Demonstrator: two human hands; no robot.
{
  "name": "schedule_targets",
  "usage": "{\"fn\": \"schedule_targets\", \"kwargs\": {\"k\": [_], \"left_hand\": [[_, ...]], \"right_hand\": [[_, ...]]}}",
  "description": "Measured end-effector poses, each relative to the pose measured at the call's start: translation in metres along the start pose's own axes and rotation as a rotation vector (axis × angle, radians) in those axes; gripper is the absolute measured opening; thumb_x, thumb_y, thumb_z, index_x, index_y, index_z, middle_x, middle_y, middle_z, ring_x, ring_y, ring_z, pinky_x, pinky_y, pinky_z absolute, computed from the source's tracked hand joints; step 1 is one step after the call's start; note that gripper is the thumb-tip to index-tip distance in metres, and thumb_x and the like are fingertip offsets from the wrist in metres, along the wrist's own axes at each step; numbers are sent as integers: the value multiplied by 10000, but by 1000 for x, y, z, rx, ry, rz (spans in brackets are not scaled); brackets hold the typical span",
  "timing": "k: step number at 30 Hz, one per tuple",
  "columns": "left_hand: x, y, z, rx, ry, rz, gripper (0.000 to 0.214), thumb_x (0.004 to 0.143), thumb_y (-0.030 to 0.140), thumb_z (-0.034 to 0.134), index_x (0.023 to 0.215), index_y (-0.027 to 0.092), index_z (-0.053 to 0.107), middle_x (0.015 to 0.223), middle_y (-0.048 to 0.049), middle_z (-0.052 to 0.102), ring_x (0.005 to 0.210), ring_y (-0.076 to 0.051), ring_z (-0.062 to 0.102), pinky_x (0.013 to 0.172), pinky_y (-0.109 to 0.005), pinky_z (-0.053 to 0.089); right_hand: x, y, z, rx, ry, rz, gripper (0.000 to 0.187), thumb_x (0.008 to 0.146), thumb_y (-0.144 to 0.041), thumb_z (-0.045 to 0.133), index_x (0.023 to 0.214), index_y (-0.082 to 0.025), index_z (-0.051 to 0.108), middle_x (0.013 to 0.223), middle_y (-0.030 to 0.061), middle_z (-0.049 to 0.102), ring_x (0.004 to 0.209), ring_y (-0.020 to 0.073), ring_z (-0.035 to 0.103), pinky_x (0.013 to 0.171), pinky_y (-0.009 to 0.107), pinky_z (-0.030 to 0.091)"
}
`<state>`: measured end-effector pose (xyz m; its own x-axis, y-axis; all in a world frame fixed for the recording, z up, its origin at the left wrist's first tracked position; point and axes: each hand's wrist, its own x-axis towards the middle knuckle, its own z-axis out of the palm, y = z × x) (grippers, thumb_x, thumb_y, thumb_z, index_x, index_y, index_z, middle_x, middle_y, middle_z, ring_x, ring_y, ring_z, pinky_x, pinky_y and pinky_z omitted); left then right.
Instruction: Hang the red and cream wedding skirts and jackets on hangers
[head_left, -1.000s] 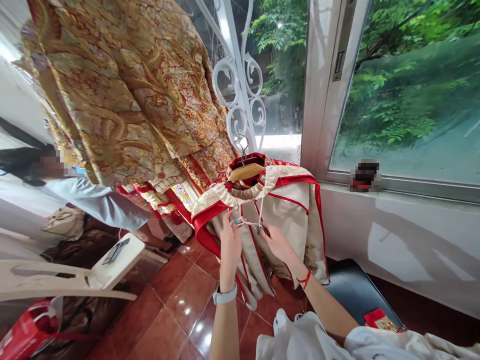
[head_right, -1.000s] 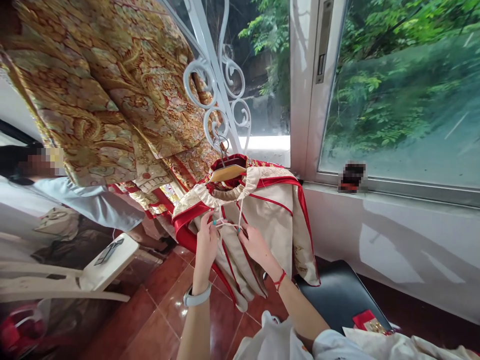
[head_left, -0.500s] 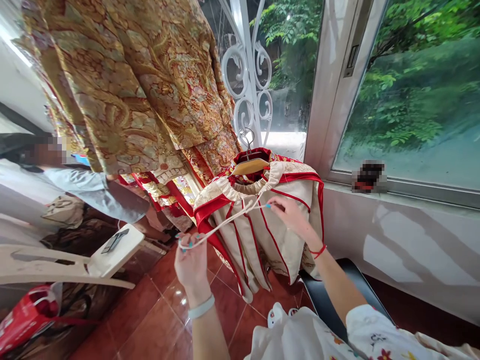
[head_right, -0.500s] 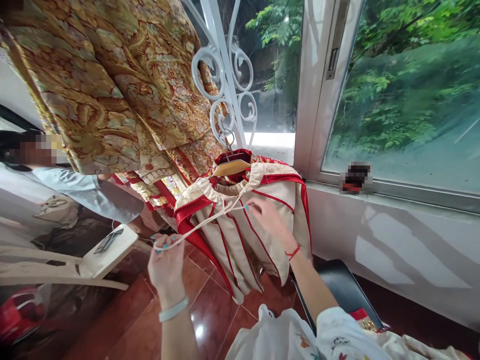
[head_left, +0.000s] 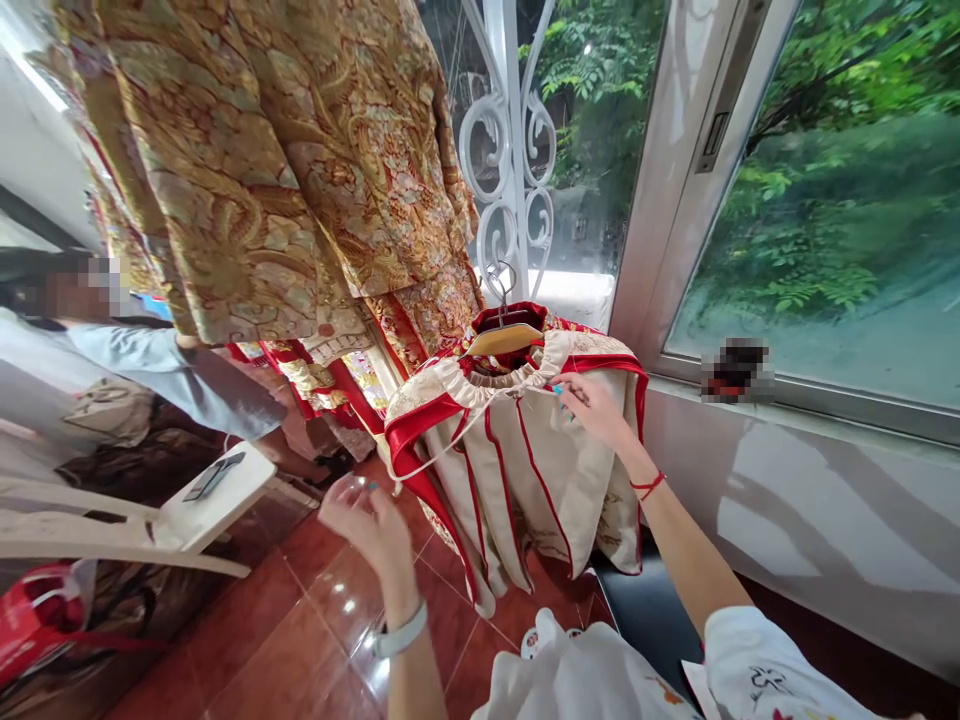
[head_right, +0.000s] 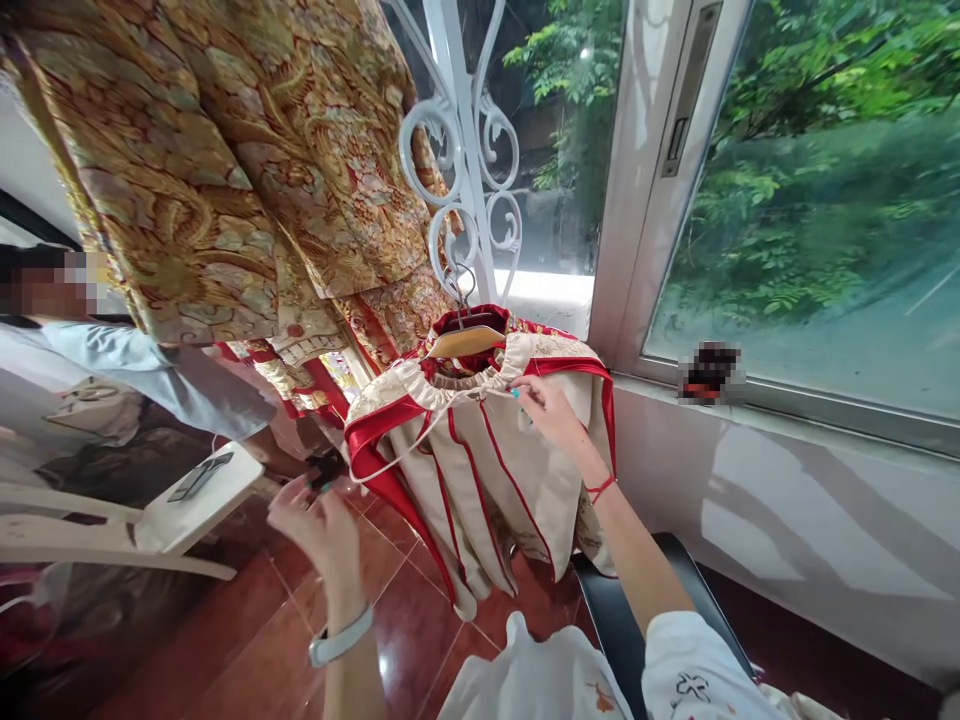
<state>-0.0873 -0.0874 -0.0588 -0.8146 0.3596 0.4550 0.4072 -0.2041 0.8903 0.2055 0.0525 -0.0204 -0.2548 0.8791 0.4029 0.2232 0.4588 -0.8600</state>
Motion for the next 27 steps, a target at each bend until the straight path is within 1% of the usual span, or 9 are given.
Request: {"fn": "schedule_targets", "kwargs": {"k": [2,4,7,11,15,18,21,25,27], "left_hand": [[-23,25,38,87,-287,171,300,779,181,601,1072,200,541,1105,-77,543,1014,-209,535,902,-369,448],[-42,43,75,88,-574,236,325,779,211,638,1093,206,553,1126,-91,579,1058,-232,542,959,-399,427],[-53,48,109,-12,-714,98,125,833,264,601,938,201,580,876,-42,598,843,-188,573,784,-316,465],[-30,34,108,-380,-849,-356,205,821,374,636,818,188,549,534,94,315,430,-67,291,430,-186,238],[2,37,93,-686,-956,-785,230,798,269,640,687,178,460,526,115,198,400,-31,171,370,-147,145],[10,45,88,-787,-1056,-1016,133,803,141,542,702,171,462,548,97,251,393,-27,168,341,-129,112],[9,51,87,-796,-1142,-932,68,785,116,568,824,166,545,657,61,428,399,-7,153,341,-120,117],[9,62,99,-651,-1188,-526,176,790,192,640,966,191,644,690,52,429,437,-17,186,386,-138,200],[11,68,110,-523,-1129,-282,209,825,225,618,1025,207,678,693,43,391,488,-46,279,436,-154,278]], "right_hand": [[0,-4,13,48,-38,-19,263,854,-424,561,981,-203,627,761,13,597,636,154,505,583,267,406],[-1,-6,21,56,-18,-43,256,836,-431,594,944,-201,619,755,9,591,635,150,494,586,264,397],[-1,-3,20,33,29,-61,259,865,-457,569,842,-201,606,703,1,571,608,147,469,569,263,364],[7,3,10,-106,109,-67,273,890,-433,551,738,-207,576,627,-10,545,570,147,447,569,276,328],[13,1,3,-71,137,-103,137,871,-338,549,876,-207,590,631,-36,509,556,132,428,564,257,343],[9,-3,-6,-132,0,-167,143,844,-248,523,910,-206,643,757,-1,583,642,141,506,613,255,399],[6,-6,-8,-369,94,-186,151,814,-211,552,809,-215,704,805,34,620,736,177,557,686,294,434],[16,-19,19,-376,519,-248,158,847,-240,583,798,-228,733,831,68,640,829,227,571,770,357,462],[26,-28,37,-223,528,-295,173,866,-269,597,778,-226,739,818,69,638,811,221,571,757,355,470]]}}
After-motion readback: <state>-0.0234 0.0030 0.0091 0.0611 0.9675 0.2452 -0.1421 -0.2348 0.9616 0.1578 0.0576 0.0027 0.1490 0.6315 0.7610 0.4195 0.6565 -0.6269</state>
